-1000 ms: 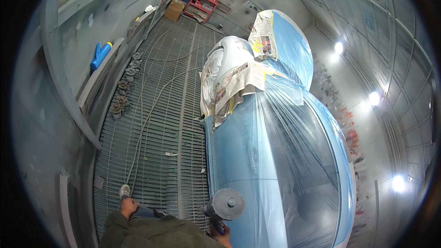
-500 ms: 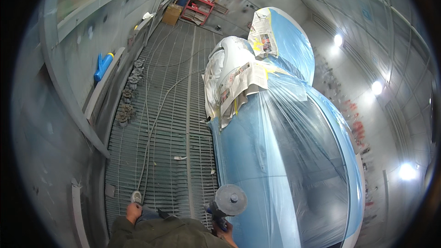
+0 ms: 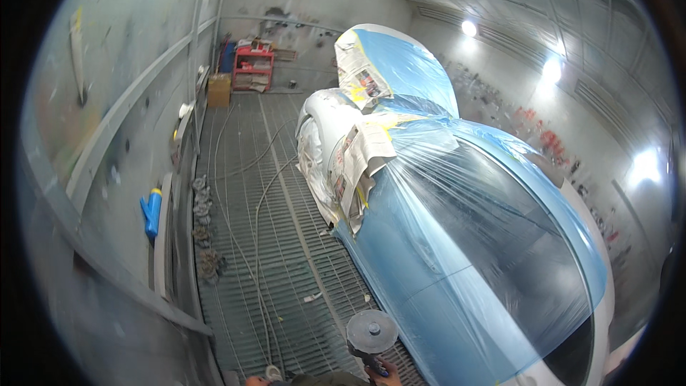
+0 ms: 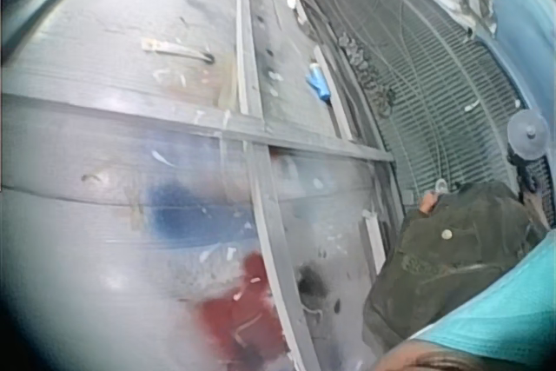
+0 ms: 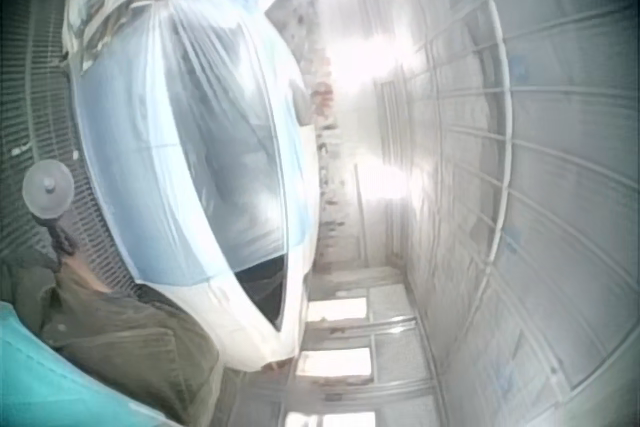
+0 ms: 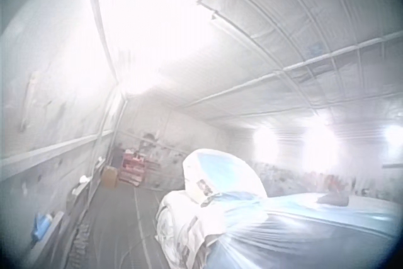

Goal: The person removes masking tape and newspaper from the front fender of a white car in a paint booth, then picks up a spray gun and walks to a workbench to assemble a paint cup and gun.

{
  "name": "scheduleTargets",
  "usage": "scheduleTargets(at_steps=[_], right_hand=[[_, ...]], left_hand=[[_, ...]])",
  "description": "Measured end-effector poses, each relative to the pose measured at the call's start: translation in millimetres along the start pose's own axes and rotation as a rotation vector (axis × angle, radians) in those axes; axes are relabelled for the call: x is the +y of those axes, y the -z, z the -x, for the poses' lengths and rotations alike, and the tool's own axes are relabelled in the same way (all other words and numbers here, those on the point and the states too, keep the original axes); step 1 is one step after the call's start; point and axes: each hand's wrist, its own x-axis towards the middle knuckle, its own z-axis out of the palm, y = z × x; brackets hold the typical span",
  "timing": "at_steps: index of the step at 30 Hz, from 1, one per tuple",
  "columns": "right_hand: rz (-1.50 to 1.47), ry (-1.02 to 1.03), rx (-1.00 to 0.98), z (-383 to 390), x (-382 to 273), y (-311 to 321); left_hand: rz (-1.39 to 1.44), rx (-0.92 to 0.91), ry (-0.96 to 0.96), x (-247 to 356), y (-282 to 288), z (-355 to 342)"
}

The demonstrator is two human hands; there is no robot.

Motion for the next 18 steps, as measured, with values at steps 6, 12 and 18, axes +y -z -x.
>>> scheduleTargets(at_steps=[6, 12, 18], right_hand=[[-0.233, -0.127, -0.003, -17, -35, -31], [-0.470, -0.209, -0.072, -19, -48, -47], [-0.648, -0.261, -0.126, -8, -46, -52]], left_hand=[[0.043, 0.036, -0.046, 53, 70, -32], [0.058, 0.077, -0.097, 87, 119, -38], [0.066, 0.084, -0.129, 100, 132, -38]])
